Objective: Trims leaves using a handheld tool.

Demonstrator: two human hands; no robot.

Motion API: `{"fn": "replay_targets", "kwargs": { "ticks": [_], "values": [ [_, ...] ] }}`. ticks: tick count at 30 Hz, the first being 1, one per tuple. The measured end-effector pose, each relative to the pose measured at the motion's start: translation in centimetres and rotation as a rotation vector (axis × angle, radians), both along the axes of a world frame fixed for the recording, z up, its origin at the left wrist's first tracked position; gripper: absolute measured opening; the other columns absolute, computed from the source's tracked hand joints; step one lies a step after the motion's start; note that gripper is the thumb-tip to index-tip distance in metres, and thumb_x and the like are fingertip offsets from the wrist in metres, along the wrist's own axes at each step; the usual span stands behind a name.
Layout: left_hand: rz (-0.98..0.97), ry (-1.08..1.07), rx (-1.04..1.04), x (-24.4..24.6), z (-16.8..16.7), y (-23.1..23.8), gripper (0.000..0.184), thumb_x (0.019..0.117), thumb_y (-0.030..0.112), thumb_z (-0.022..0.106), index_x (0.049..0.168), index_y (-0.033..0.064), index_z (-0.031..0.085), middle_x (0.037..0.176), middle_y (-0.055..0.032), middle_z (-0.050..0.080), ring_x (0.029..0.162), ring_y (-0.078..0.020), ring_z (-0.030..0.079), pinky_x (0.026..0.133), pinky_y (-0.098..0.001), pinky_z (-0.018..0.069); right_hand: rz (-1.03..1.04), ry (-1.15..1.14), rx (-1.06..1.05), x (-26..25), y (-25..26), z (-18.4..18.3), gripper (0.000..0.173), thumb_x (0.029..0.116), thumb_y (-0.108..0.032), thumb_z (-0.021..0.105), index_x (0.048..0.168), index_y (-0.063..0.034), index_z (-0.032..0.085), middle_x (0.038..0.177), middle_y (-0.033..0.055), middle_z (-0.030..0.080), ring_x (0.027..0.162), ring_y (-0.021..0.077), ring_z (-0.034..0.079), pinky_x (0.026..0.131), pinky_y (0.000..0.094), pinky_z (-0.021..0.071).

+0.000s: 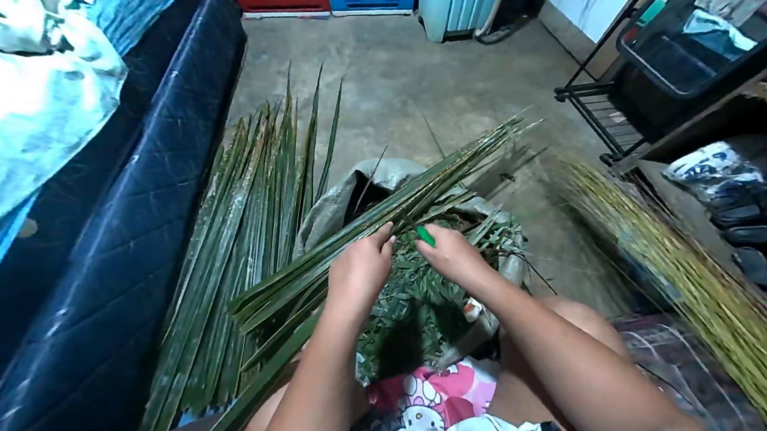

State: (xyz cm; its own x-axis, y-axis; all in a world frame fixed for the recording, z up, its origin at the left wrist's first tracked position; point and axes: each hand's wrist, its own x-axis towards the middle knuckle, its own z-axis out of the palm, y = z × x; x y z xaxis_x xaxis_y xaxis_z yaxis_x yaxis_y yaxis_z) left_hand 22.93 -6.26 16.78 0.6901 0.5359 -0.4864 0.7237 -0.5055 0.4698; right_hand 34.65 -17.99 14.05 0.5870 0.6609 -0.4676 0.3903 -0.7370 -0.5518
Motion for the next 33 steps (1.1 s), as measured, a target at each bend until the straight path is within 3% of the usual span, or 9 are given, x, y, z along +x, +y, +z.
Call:
{"fn": "replay_targets", "kwargs": {
  "ticks": [6,8,13,17,20,26,31,33],
  "values": [
    [-0.048,0.058,0.158,0.5,0.4,-1.4,0.046,0.1110,0.030,0.040,0.157,0.0326,0.044,0.129,-0.0151,0.069,0.119,-0.0380,0.065,0.098,-0.0613,0.0477,-0.235,-0.100,-0.056,4.3,-0.5,-0.7,0.035,0.1102,-0.029,0.047,0.122,-0.0015,0.066,0.112,0.0221,0.069,0.107,0.0357,0.067,0.093,0.0555,0.0510],
    [-0.057,0.055,0.161,0.6,0.5,-1.6,0.046,0.1111,0.030,0.040,0.157,0.0339,0.043,0.129,-0.0143,0.069,0.120,-0.0374,0.065,0.098,-0.0612,0.0475,-0.279,-0.091,-0.027,4.9,-0.8,-0.3,0.034,0.1105,-0.029,0.047,0.120,-0.0018,0.065,0.109,0.0207,0.068,0.103,0.0334,0.067,0.091,0.0536,0.0508],
    [-0.040,0.009,0.099,0.7,0.3,-1.5,0.044,0.1122,0.036,0.037,0.155,0.0348,0.046,0.131,-0.0133,0.069,0.121,-0.0363,0.064,0.100,-0.0614,0.0463,-0.021,-0.007,0.004,0.4,-0.6,0.8,0.033,0.1094,-0.030,0.047,0.123,-0.0052,0.063,0.105,0.0159,0.067,0.097,0.0293,0.067,0.086,0.0505,0.0521],
    [-0.005,-0.027,0.047,0.0,0.1,-0.9,0.044,0.1118,0.041,0.038,0.153,0.0336,0.050,0.129,-0.0151,0.069,0.119,-0.0377,0.064,0.100,-0.0626,0.0459,-0.185,-0.098,-0.060,3.0,-0.6,0.2,0.034,0.1096,-0.031,0.047,0.124,-0.0045,0.065,0.109,0.0205,0.070,0.105,0.0361,0.068,0.090,0.0574,0.0518],
    [-0.003,-0.006,0.074,-0.1,0.2,-0.8,0.044,0.1119,0.040,0.038,0.154,0.0346,0.049,0.129,-0.0147,0.069,0.119,-0.0374,0.065,0.099,-0.0621,0.0464,-0.289,-0.095,-0.012,5.1,-0.9,-0.5,0.034,0.1097,-0.031,0.048,0.121,-0.0030,0.064,0.107,0.0212,0.069,0.103,0.0363,0.068,0.089,0.0572,0.0514],
    [-0.013,-0.036,0.060,0.3,0.1,-0.9,0.043,0.1116,0.040,0.039,0.153,0.0332,0.050,0.127,-0.0147,0.070,0.117,-0.0365,0.066,0.099,-0.0614,0.0467,-0.024,0.007,-0.043,0.4,0.0,0.8,0.033,0.1097,-0.031,0.046,0.123,-0.0059,0.063,0.110,0.0174,0.068,0.103,0.0313,0.067,0.088,0.0529,0.0516],
    [0.023,-0.056,-0.005,-0.3,-0.2,-0.5,0.044,0.1117,0.042,0.037,0.152,0.0330,0.051,0.120,-0.0143,0.071,0.106,-0.0329,0.069,0.095,-0.0578,0.0495,-0.265,-0.132,-0.018,4.9,-0.9,-0.8,0.033,0.1091,-0.031,0.050,0.121,-0.0039,0.065,0.107,0.0205,0.070,0.103,0.0366,0.068,0.088,0.0579,0.0523],
    [0.030,-0.087,-0.035,-0.5,-0.5,-0.2,0.044,0.1115,0.043,0.038,0.151,0.0311,0.052,0.112,-0.0140,0.072,0.098,-0.0312,0.069,0.091,-0.0557,0.0509,-0.242,-0.089,0.028,4.4,-1.0,-0.2,0.032,0.1088,-0.030,0.051,0.121,-0.0031,0.064,0.105,0.0203,0.069,0.100,0.0358,0.068,0.087,0.0565,0.0521]
  ]
}}
